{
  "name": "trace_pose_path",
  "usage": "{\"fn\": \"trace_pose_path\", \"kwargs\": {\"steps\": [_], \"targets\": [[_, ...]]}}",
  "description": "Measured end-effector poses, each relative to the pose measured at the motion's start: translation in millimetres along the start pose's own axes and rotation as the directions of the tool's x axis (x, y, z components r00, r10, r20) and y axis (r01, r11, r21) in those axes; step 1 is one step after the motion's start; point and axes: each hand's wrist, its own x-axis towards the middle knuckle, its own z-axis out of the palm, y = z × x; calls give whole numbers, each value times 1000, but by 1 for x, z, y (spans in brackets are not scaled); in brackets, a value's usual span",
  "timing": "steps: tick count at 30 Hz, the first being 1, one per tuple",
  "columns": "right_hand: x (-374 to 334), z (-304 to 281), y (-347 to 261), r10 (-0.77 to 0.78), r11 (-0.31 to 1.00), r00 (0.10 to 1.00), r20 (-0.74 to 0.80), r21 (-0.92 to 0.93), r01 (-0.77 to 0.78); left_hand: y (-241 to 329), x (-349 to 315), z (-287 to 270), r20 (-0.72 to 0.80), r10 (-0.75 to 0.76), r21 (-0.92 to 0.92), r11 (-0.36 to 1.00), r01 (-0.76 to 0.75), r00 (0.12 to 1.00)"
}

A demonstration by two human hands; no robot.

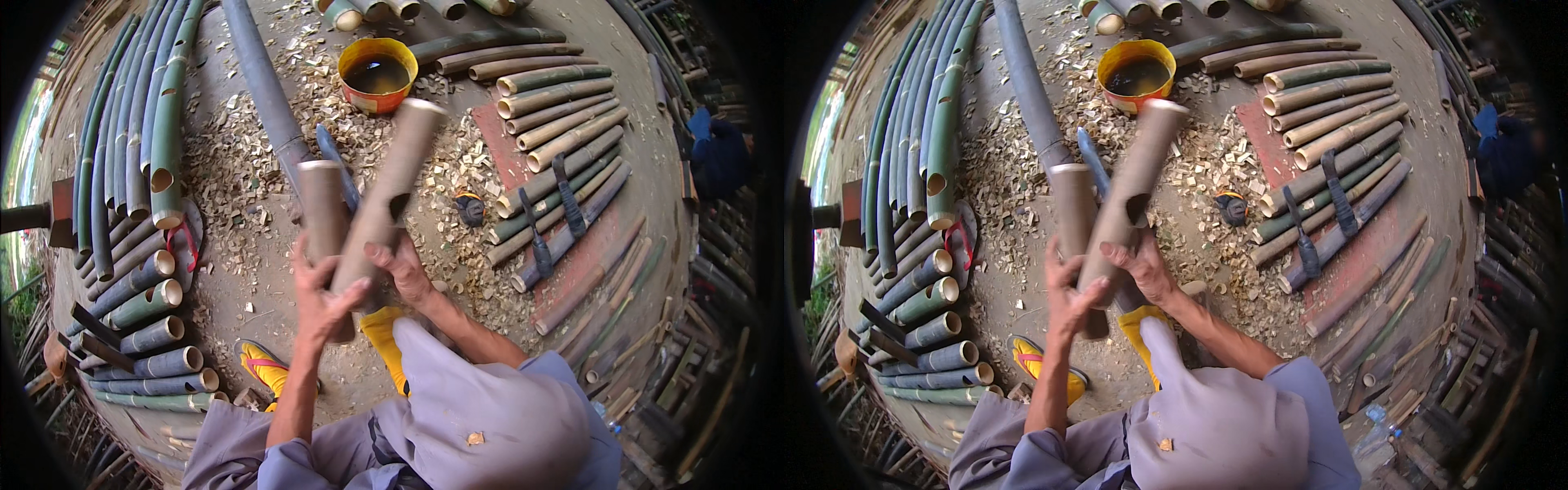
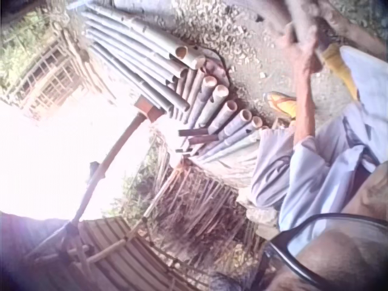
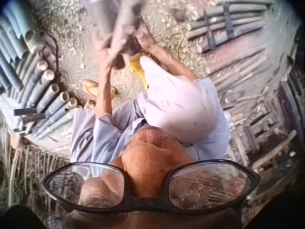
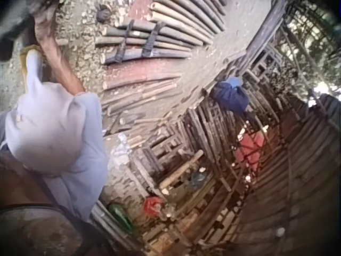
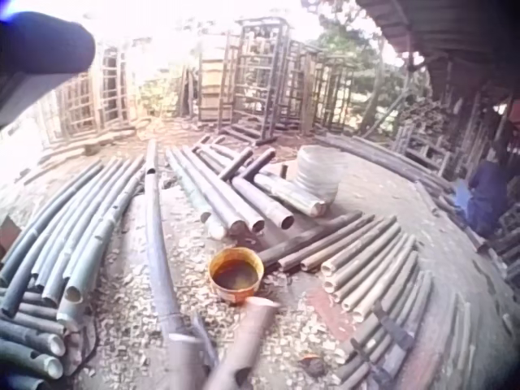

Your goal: The person carves a hole into a long bamboo pole using a knife and a wooden mallet, then smooths the interior edges with a chisel and a smaller blade.

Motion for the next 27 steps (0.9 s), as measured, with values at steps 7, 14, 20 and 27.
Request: {"fn": "trace_pose_path", "kwargs": {"steps": [7, 14, 20, 27], "targets": [[-43, -77, -39, -104, 994, 853, -512, -29, 103, -9, -4, 40, 78, -30, -323, 945, 54, 997], [-170, -229, -13, -407, 687, 266, -874, -485, -542, -14, 2, 56, 239, -1, -353, 932, 87, 971], [-179, -186, -23, -238, 731, 619, -749, -558, -394, 27, 4, 101, 383, 97, -351, 935, 48, 919], [-154, -112, -5, -185, 980, 730, -657, -182, 84, 61, -18, 155, 650, 374, -446, 893, -66, 661]]}}
